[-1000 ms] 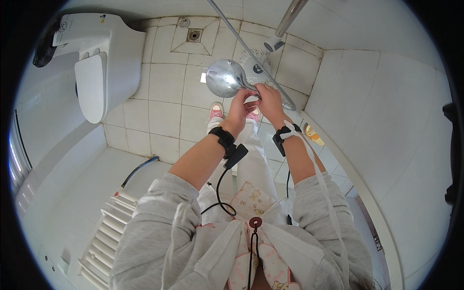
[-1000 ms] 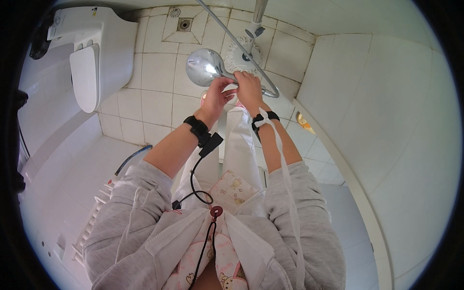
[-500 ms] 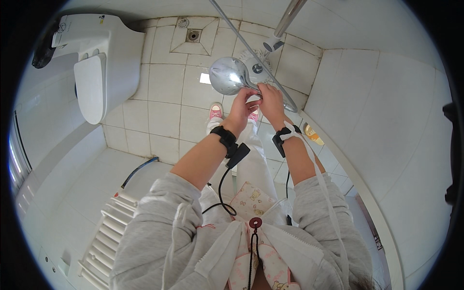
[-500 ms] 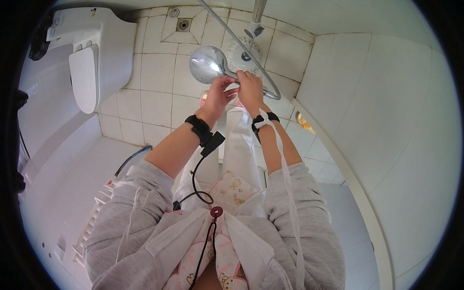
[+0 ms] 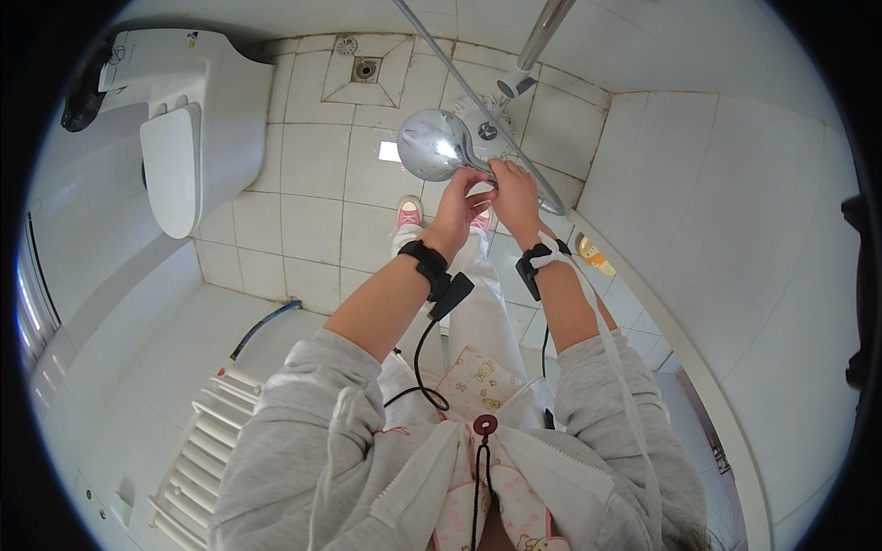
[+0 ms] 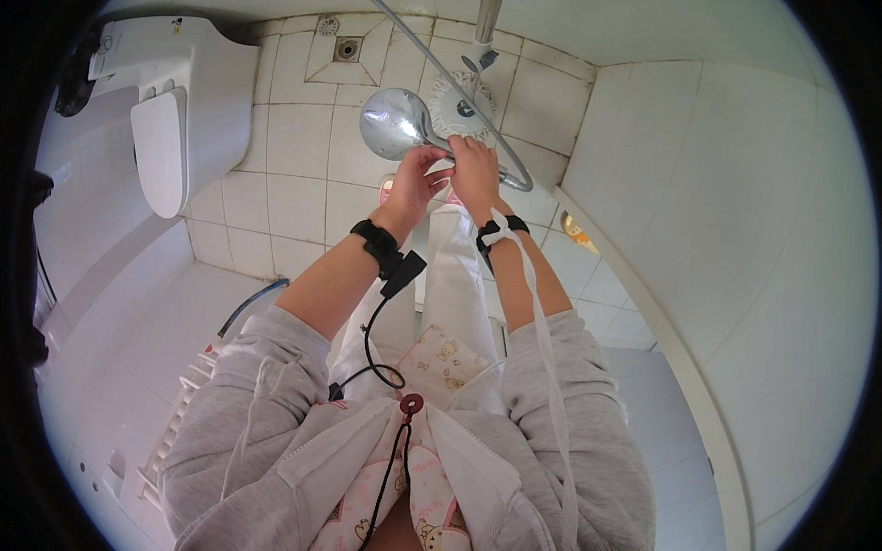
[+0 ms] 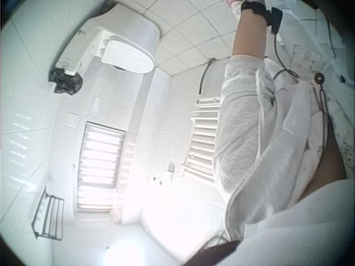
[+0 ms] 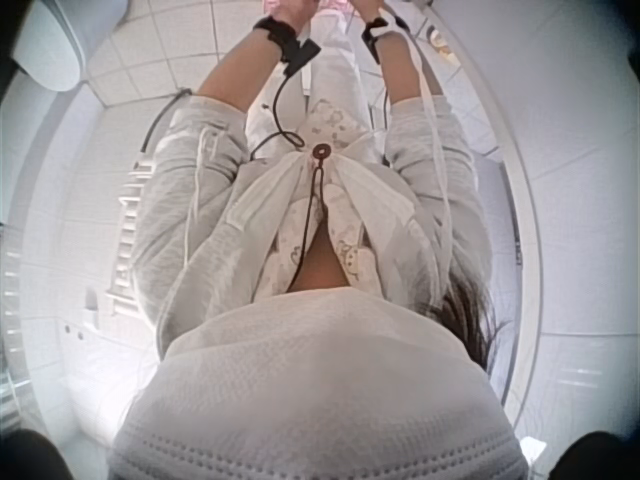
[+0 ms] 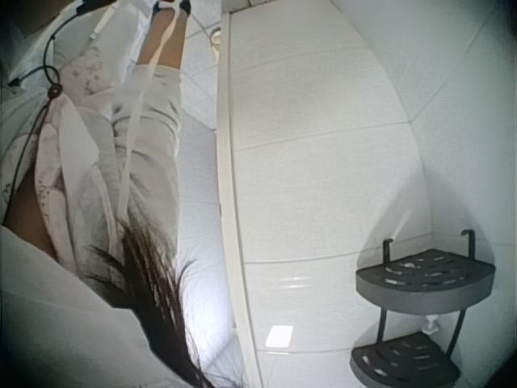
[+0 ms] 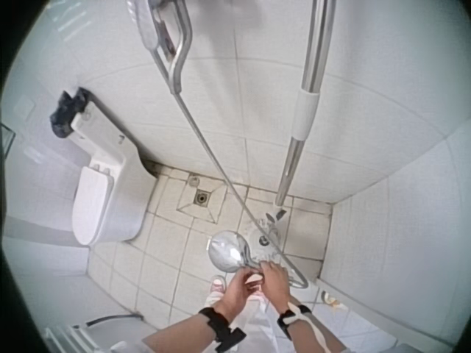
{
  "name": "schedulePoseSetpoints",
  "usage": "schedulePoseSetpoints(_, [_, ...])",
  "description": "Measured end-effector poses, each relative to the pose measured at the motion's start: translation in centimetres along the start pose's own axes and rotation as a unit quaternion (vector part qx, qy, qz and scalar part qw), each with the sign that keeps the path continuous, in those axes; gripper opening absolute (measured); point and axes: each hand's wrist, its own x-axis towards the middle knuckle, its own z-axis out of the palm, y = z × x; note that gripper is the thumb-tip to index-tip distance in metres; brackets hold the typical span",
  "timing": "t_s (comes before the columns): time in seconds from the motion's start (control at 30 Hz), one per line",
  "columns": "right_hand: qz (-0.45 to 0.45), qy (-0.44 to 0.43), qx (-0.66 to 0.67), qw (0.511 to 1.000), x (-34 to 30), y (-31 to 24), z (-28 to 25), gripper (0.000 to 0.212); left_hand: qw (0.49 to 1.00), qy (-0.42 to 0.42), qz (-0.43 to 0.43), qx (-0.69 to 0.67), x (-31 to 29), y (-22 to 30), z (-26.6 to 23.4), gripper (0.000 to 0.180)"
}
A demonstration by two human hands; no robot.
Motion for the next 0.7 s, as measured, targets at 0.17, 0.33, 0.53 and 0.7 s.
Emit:
schedulePoseSetpoints(0.17, [0.006, 0.007, 0.007, 1.000, -0.19, -0.27, -0.23, 0.026, 1.000, 0.000, -0.003, -0.003, 0.00, -0.08, -0.02, 0.020])
schedulePoseSetpoints(0.33, [0.019, 0.001, 0.002, 1.000, -0.25, -0.55, -0.38, 0.030, 1.000, 0.001, -0.008, -0.010, 0.03, -0.14, 0.02, 0.020])
schedulePoseSetpoints(0.53, [0.015, 0.005, -0.001, 1.000, -0.30, -0.56, -0.23, 0.031, 1.000, -0.002, -0.004, -0.011, -0.22, -0.04, -0.07, 0.019])
schedulePoseSetpoints(0.7, [0.016, 0.018, 0.015, 1.000, -0.49, -0.72, -0.12, 0.032, 1.000, -0.002, -0.007, -0.014, -0.43, 0.07, -0.13, 0.018])
